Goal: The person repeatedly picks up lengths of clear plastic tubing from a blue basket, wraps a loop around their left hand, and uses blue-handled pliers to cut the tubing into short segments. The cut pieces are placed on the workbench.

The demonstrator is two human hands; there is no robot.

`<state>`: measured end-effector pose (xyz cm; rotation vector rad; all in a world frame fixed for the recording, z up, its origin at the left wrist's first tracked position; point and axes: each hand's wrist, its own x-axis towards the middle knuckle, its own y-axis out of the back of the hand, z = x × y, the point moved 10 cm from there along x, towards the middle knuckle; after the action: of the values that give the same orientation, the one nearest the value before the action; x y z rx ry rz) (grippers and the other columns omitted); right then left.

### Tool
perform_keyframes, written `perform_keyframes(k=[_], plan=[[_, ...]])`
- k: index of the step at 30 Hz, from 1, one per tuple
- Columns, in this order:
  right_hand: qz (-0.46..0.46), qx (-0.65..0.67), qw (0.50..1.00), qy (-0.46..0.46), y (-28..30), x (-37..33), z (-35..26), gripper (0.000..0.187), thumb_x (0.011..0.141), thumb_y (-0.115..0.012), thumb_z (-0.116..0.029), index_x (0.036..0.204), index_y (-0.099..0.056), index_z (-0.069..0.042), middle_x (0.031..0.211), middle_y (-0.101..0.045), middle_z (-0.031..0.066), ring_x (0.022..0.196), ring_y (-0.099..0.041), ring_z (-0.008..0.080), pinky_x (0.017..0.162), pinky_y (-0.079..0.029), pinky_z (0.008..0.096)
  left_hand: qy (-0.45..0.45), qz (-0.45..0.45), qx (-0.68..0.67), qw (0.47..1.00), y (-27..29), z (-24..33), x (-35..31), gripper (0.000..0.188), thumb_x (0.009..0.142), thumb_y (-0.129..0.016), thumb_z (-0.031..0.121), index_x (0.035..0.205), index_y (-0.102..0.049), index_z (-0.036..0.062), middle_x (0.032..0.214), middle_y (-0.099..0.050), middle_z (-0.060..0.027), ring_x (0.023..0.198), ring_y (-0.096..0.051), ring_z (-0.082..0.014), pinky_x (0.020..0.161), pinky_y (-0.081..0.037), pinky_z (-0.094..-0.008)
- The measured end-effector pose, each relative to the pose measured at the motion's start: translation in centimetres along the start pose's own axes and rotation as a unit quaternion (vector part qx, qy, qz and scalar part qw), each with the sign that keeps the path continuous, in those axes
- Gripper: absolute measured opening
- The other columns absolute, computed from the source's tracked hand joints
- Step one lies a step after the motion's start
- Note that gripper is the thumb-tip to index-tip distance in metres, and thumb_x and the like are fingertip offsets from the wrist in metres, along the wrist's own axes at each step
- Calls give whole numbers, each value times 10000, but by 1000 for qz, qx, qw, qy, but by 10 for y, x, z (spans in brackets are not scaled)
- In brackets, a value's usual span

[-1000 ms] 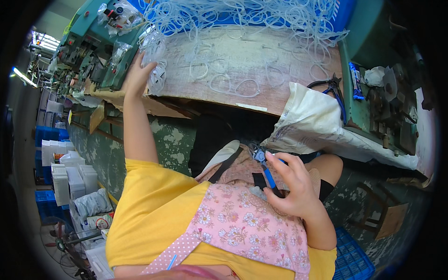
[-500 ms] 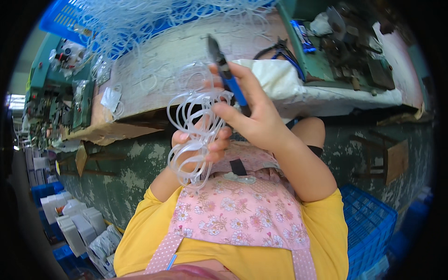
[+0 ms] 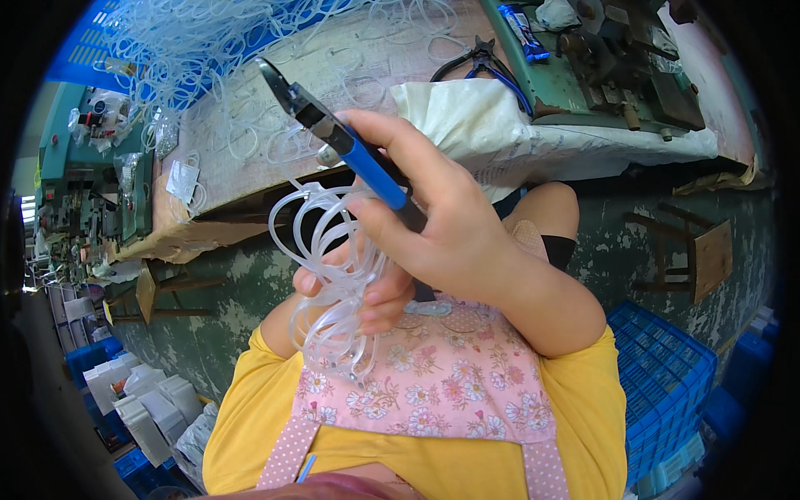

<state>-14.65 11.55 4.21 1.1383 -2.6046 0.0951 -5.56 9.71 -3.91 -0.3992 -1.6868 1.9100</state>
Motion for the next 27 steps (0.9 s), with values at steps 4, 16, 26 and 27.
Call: perform_keyframes(k=[4,16,26,27], plan=[[-41,33,998,16,-4,-1,-2,648,845,-644,-19,1418,-350,46,1424,-456,164,1172,-512,177,982,-433,306,0,-46,-69,997,-7,0,-1,801,733,-757,339,1391,-332,174,927,-482,-107,769,-520,-203,616,-461,-317],[-23,274,959,-66,-13,1,29,699,848,-681,-113,1434,-328,32,1434,-421,157,1286,-465,249,1064,-392,397,-36,-139,-153,978,-4,3,-2,753,770,-775,363,1376,-375,165,904,-502,-74,772,-537,-188,676,-502,-334],[-21,247,966,-79,-11,2,29,689,858,-670,-109,1435,-323,38,1433,-423,151,1282,-468,242,1063,-393,393,-12,-191,-129,973,-14,7,3,746,799,-762,423,1380,-371,162,917,-499,-63,791,-537,-176,699,-508,-339],[-24,248,965,-85,-11,1,30,697,855,-676,-107,1437,-321,37,1439,-417,154,1288,-465,245,1067,-391,394,-18,-184,-133,974,-12,7,3,750,801,-759,424,1381,-368,151,914,-500,-63,786,-537,-175,695,-509,-340]])
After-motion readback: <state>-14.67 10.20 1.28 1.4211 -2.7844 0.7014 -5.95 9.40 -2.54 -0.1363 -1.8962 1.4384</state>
